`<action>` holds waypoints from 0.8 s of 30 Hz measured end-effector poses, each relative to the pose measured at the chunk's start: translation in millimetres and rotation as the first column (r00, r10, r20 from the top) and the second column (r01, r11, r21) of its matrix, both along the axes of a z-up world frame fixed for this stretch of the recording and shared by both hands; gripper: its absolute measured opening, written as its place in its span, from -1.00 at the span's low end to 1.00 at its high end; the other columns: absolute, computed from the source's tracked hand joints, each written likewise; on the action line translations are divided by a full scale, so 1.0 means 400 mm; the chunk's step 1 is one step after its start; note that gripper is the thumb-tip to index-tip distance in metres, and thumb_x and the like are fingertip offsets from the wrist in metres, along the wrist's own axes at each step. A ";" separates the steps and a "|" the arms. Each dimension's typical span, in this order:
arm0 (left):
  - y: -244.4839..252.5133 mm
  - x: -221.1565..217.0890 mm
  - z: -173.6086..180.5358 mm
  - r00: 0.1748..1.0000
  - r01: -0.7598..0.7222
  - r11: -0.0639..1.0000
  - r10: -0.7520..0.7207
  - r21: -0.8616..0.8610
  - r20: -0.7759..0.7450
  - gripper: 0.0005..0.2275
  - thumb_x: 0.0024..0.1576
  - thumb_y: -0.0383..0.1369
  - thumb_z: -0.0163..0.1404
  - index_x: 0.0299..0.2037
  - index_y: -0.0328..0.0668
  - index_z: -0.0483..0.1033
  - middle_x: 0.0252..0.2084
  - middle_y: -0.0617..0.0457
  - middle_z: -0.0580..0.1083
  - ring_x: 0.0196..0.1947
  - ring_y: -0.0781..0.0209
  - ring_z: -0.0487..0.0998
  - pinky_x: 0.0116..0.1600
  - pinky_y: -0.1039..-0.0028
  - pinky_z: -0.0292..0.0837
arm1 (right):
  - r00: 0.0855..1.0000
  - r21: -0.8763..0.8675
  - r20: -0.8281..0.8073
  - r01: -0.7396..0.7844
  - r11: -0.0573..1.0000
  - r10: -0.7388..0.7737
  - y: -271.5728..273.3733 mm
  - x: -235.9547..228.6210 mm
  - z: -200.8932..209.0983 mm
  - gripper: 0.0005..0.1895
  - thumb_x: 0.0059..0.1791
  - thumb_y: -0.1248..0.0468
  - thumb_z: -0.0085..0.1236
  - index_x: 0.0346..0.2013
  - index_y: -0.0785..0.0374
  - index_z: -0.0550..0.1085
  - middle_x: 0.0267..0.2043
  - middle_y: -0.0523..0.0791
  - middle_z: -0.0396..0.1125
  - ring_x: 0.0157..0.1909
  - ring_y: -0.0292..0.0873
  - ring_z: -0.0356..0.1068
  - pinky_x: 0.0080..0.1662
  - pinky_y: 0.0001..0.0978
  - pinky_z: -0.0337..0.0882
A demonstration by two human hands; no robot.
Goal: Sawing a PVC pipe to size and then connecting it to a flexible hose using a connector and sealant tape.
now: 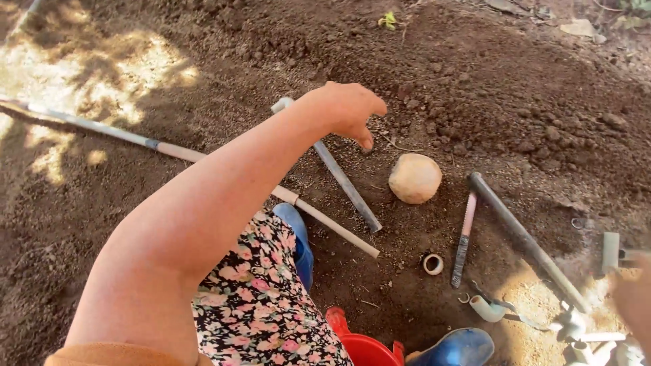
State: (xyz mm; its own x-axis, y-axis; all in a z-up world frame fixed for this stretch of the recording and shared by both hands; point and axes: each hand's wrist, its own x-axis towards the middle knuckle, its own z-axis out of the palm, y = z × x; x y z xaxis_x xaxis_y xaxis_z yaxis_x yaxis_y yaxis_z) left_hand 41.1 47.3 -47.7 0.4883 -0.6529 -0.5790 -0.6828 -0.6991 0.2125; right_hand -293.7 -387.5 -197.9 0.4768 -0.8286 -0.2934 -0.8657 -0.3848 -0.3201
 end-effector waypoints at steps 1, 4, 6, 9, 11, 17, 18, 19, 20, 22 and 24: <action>0.003 0.001 -0.003 1.000 -0.010 1.000 0.010 0.000 -0.009 -0.38 0.03 -0.11 0.06 0.29 0.05 0.06 0.31 0.14 0.13 0.29 0.10 0.13 0.28 -0.08 0.00 | 1.000 0.000 -0.009 -0.010 1.000 0.010 0.127 0.115 0.028 -0.50 0.14 0.44 -0.14 0.37 0.28 0.04 0.04 0.43 0.17 -0.59 0.06 0.12 -0.67 -0.18 0.09; 0.003 0.007 -0.001 0.999 0.032 0.998 -0.033 0.049 0.004 -0.36 0.04 -0.08 0.05 0.30 0.05 0.03 0.32 0.19 0.12 0.29 0.11 0.13 0.27 -0.08 0.02 | 0.717 0.135 -0.539 -0.443 0.886 0.441 0.515 0.295 0.041 -0.55 0.04 0.04 -0.16 0.23 -0.10 0.22 -0.43 -0.22 0.50 -0.61 -0.34 0.25 -0.48 -0.61 0.17; 0.011 0.003 0.005 0.996 0.076 0.996 -0.074 -0.042 0.040 -0.39 0.03 -0.07 0.07 0.26 0.01 0.11 0.27 0.22 0.20 0.24 0.18 0.19 0.27 -0.08 0.02 | 0.704 0.345 -0.185 -0.607 0.716 0.686 0.704 0.373 -0.032 -0.57 -0.03 0.13 -0.11 0.15 0.00 0.30 0.21 -0.22 0.21 0.22 -0.20 0.21 0.23 -0.22 0.21; 0.019 -0.010 0.018 0.991 0.102 0.984 -0.088 -0.148 0.099 -0.55 -0.01 -0.11 0.14 0.05 0.01 0.32 -0.08 0.28 0.44 -0.03 0.28 0.42 0.16 -0.09 0.21 | 0.558 0.285 0.235 -0.822 0.493 0.796 0.904 0.449 -0.282 -0.62 -0.03 0.20 -0.18 0.04 0.24 0.38 0.10 -0.05 0.30 0.14 -0.10 0.26 0.20 -0.21 0.17; 0.034 -0.027 0.040 0.991 0.123 0.981 -0.112 -0.150 0.079 -0.51 -0.01 -0.08 0.14 0.08 0.00 0.29 -0.05 0.29 0.44 -0.04 0.29 0.44 0.15 -0.05 0.23 | 0.535 0.280 0.244 -0.838 0.469 0.809 0.913 0.496 -0.297 -0.63 -0.03 0.19 -0.17 0.02 0.23 0.39 0.08 -0.06 0.31 0.13 -0.10 0.27 0.19 -0.21 0.17; 0.078 -0.103 0.043 0.994 0.100 0.939 -0.083 -0.329 0.065 -0.74 -0.09 -0.17 0.05 -0.19 0.11 0.46 -0.20 0.25 0.55 -0.16 0.20 0.55 -0.17 0.02 0.37 | 0.370 0.176 0.276 -0.927 0.331 0.887 0.989 0.631 -0.327 -0.67 -0.08 0.13 -0.11 -0.09 0.15 0.42 -0.05 -0.10 0.34 0.03 -0.10 0.29 0.13 -0.22 0.21; 0.093 -0.117 0.041 0.996 0.060 0.928 -0.030 -0.367 0.088 -0.81 -0.12 -0.26 -0.05 -0.32 0.19 0.55 -0.28 0.28 0.59 -0.21 0.20 0.59 -0.24 0.03 0.37 | 0.304 0.144 0.310 -0.951 0.272 0.901 1.037 0.678 -0.334 -0.68 -0.09 0.12 -0.10 -0.11 0.13 0.43 -0.08 -0.11 0.35 0.01 -0.11 0.30 0.12 -0.22 0.21; 0.078 -0.101 0.005 0.993 0.006 0.941 0.035 -0.339 0.114 -0.81 -0.12 -0.26 -0.05 -0.32 0.19 0.55 -0.28 0.28 0.59 -0.21 0.20 0.59 -0.24 0.03 0.37 | 0.223 0.109 0.341 -0.974 0.197 0.913 1.093 0.733 -0.329 -0.69 -0.09 0.11 -0.09 -0.13 0.12 0.43 -0.10 -0.12 0.35 -0.01 -0.11 0.30 0.11 -0.22 0.22; 0.068 -0.074 -0.032 0.996 0.086 0.922 -0.067 -0.376 0.063 -0.74 -0.19 -0.20 0.12 -0.26 0.12 0.55 -0.18 0.27 0.59 -0.16 0.18 0.60 -0.28 0.03 0.37 | 0.140 0.071 0.370 -0.990 0.122 0.918 1.151 0.792 -0.315 -0.70 -0.10 0.10 -0.07 -0.15 0.11 0.44 -0.12 -0.13 0.36 -0.02 -0.11 0.31 0.10 -0.23 0.23; 0.064 -0.040 -0.077 0.988 0.147 0.894 -0.156 -0.423 0.014 -0.61 -0.25 -0.13 0.29 -0.21 0.05 0.56 -0.09 0.25 0.59 -0.11 0.16 0.61 -0.33 0.03 0.37 | 0.032 0.017 0.389 -0.999 0.028 0.921 1.206 0.854 -0.292 -0.71 -0.12 0.08 -0.05 -0.19 0.08 0.45 -0.16 -0.14 0.37 -0.06 -0.11 0.32 0.08 -0.23 0.24; 0.050 -0.041 -0.087 0.969 0.212 0.912 -0.242 -0.350 -0.044 -0.81 -0.14 -0.32 0.14 -0.69 0.12 0.37 -0.44 0.59 0.64 -0.43 0.50 0.49 -0.28 0.42 0.11 | -0.009 -0.023 0.375 -1.000 0.000 0.927 1.182 0.870 -0.285 -0.72 -0.13 0.06 -0.03 -0.22 0.05 0.47 -0.21 -0.16 0.38 -0.09 -0.11 0.33 0.06 -0.23 0.25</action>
